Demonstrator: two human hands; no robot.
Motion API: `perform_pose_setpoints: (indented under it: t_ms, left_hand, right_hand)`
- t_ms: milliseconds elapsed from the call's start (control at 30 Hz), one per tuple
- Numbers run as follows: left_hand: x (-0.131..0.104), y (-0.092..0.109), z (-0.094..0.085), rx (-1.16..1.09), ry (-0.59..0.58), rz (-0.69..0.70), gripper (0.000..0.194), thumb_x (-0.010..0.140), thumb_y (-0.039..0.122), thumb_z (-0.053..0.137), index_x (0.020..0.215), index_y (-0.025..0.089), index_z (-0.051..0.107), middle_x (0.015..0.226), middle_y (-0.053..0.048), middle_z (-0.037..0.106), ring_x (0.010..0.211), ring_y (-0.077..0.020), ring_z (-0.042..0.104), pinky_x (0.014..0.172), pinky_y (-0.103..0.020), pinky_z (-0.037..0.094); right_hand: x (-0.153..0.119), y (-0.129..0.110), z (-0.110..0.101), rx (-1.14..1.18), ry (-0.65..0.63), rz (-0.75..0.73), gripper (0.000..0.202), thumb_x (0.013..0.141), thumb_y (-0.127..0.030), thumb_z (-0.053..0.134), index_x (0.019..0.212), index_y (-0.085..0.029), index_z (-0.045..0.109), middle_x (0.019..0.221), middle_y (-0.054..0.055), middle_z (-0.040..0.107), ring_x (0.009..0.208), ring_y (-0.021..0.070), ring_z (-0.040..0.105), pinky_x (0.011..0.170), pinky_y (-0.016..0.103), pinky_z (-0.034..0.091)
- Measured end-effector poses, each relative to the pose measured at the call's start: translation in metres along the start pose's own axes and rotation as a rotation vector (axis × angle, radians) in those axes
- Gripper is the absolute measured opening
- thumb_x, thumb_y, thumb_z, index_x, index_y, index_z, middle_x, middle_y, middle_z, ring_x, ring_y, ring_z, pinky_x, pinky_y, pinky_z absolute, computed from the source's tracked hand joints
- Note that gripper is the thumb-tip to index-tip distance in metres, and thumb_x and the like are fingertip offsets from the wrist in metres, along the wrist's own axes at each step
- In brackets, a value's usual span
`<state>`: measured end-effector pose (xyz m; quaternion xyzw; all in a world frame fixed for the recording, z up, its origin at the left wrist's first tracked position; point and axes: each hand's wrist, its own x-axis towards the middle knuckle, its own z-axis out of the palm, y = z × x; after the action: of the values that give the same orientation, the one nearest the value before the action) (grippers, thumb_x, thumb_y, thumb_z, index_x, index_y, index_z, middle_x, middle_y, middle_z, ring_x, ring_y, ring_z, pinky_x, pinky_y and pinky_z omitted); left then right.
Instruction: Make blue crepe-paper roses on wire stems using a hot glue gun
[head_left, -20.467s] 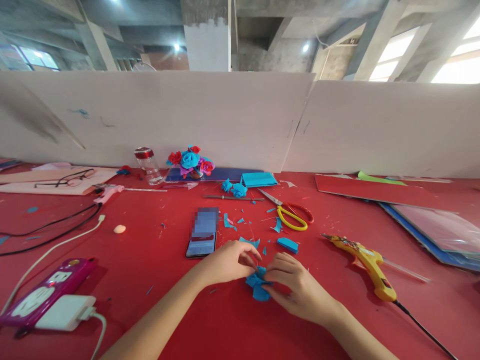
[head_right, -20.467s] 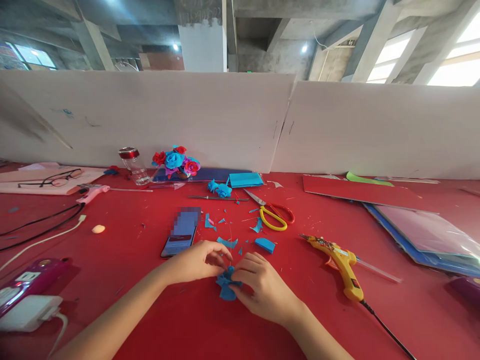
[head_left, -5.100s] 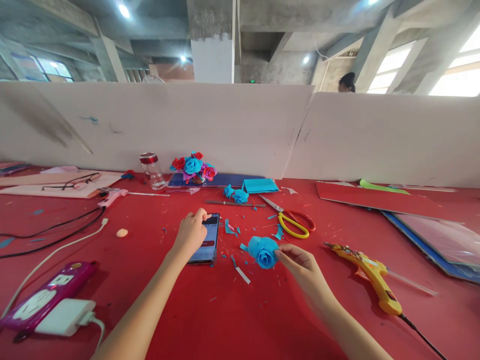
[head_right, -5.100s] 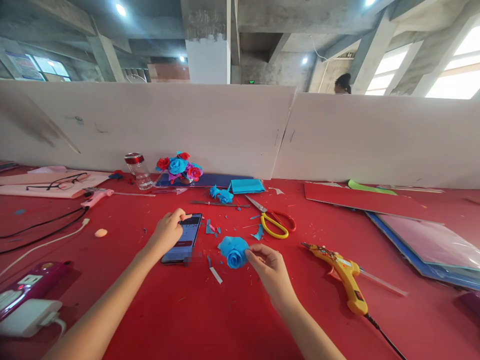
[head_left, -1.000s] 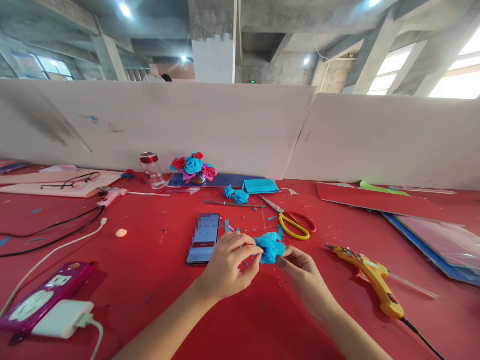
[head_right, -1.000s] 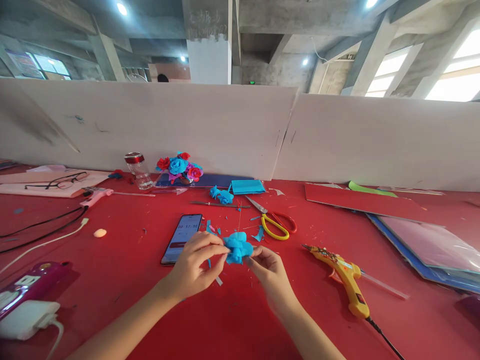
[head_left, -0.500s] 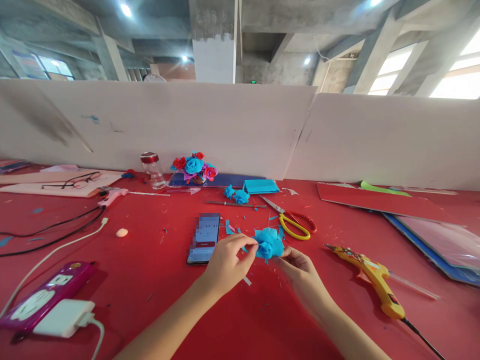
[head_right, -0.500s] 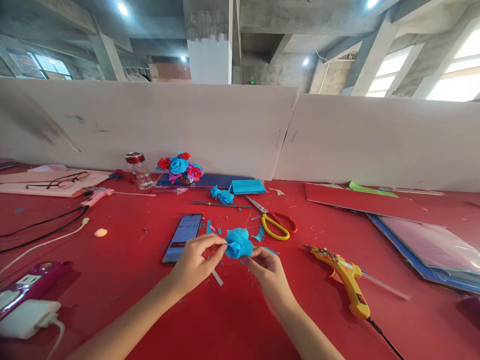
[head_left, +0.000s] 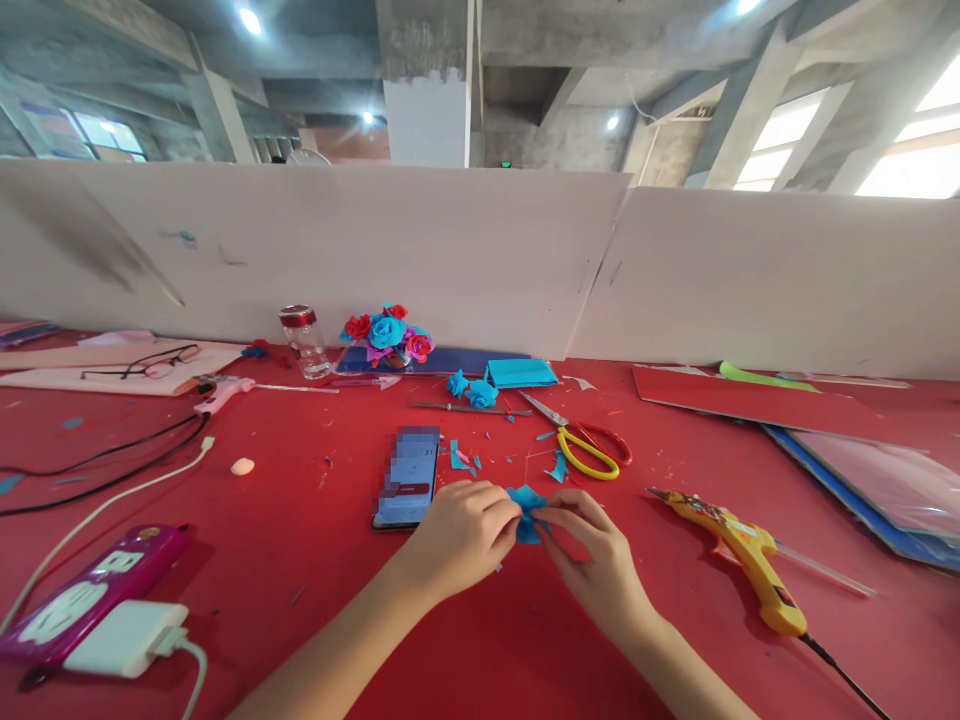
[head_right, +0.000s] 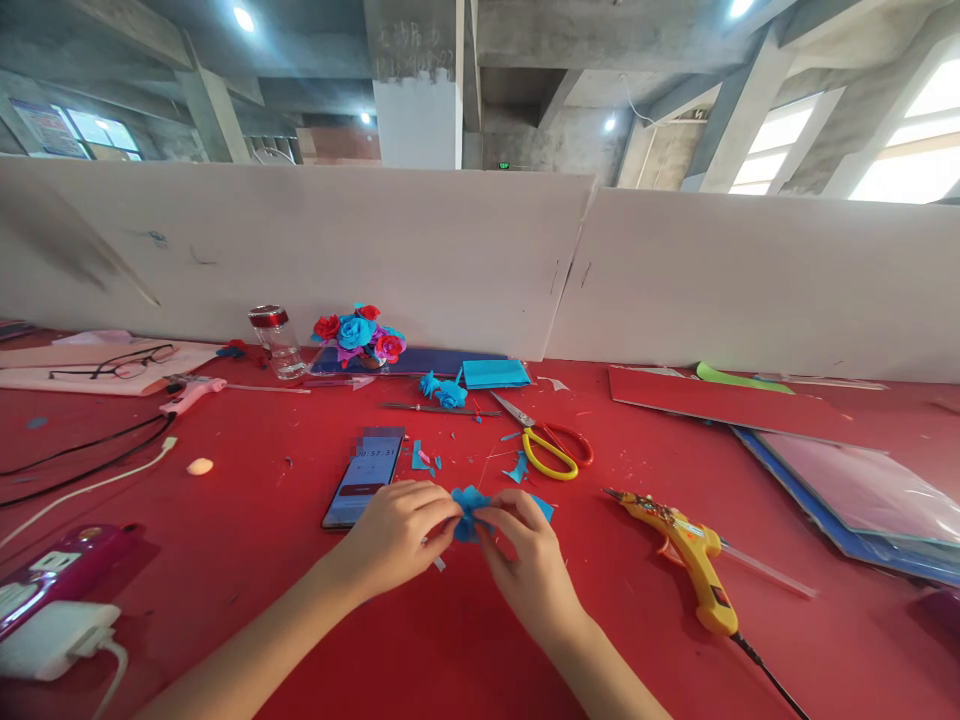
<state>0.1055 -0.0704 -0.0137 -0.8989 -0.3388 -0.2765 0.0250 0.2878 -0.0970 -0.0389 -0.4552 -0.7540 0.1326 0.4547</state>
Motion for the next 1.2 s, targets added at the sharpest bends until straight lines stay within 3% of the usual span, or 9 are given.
perform_pose_setpoints:
  t_ms: [300, 867, 1200]
  left_hand:
    - [0.000, 0.002, 0.002, 0.027, -0.034, -0.019, 0.014, 0.081, 0.015, 0.049, 0.078, 0.019, 0.062, 0.068, -0.001, 0.062, 0.064, -0.0159, 0.058, 0.056, -0.027, 0.043]
    - [-0.001, 0.007, 0.006, -0.059, -0.035, -0.059, 0.012, 0.080, 0.015, 0.048, 0.078, 0.018, 0.060, 0.072, -0.001, 0.064, 0.067, -0.0163, 0.059, 0.061, -0.027, 0.044]
    - [-0.001, 0.005, 0.010, 0.018, -0.093, -0.171, 0.006, 0.074, 0.018, 0.054, 0.078, 0.019, 0.057, 0.075, -0.001, 0.062, 0.075, -0.0194, 0.057, 0.062, -0.030, 0.044]
  right_hand:
    - [-0.003, 0.004, 0.002, -0.169, -0.027, -0.167, 0.016, 0.080, -0.012, 0.053, 0.092, -0.018, 0.062, 0.091, 0.009, 0.054, 0.083, 0.0206, 0.056, 0.071, 0.034, 0.050]
    - [-0.002, 0.003, 0.004, -0.215, -0.010, -0.184, 0.017, 0.079, -0.010, 0.052, 0.091, -0.018, 0.060, 0.090, 0.009, 0.054, 0.083, 0.0205, 0.054, 0.072, 0.033, 0.048]
    - [-0.002, 0.005, 0.006, -0.201, -0.031, -0.142, 0.014, 0.077, -0.006, 0.052, 0.081, -0.017, 0.060, 0.085, 0.007, 0.055, 0.077, 0.0193, 0.052, 0.068, 0.032, 0.046]
